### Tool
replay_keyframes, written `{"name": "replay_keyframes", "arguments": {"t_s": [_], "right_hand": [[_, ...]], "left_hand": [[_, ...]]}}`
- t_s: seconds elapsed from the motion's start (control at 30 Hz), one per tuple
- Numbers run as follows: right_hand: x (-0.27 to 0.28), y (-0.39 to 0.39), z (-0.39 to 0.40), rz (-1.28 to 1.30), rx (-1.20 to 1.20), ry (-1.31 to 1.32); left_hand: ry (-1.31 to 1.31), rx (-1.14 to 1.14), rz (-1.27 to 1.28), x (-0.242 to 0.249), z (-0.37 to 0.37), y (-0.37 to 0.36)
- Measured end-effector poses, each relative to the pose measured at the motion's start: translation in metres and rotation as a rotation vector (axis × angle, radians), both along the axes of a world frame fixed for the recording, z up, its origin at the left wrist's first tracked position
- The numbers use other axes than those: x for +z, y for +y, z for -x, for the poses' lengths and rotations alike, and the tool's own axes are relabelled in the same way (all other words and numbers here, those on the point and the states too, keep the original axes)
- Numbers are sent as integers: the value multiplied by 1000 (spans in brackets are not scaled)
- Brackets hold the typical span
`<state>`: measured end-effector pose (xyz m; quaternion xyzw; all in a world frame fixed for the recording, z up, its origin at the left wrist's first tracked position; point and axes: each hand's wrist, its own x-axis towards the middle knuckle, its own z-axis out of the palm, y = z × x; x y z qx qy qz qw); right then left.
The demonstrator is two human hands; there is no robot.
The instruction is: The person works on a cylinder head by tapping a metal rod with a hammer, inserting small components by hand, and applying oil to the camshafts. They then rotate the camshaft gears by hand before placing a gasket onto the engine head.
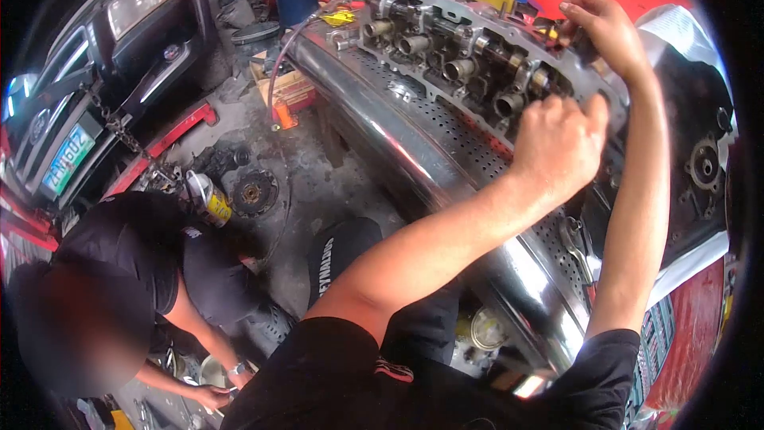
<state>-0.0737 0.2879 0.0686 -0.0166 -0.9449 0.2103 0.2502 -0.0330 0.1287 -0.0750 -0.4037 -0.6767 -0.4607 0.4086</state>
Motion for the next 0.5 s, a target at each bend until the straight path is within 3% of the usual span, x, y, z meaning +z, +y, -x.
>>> {"name": "replay_keyframes", "arguments": {"t_s": [0.1,0.17,0.23,0.3,0.4,0.5], "right_hand": [[-1,3,0,-67,8,43],[-1,-2,-3,-26,-18,17],[-2,-6,-3,-14,-24,10],[-1,-6,-3,-28,-22,35],[0,-15,-8,-21,-47,25],[1,-11,-6,-42,-37,16]], "left_hand": [[38,-40,-86,-24,-5,-2],[-114,-126,185,-83,-9,-1],[-210,-181,240,-86,-9,-13],[-230,-215,85,-70,-11,-21],[-38,-135,-169,-19,-9,-23],[10,-32,-123,10,-4,-12]]}}
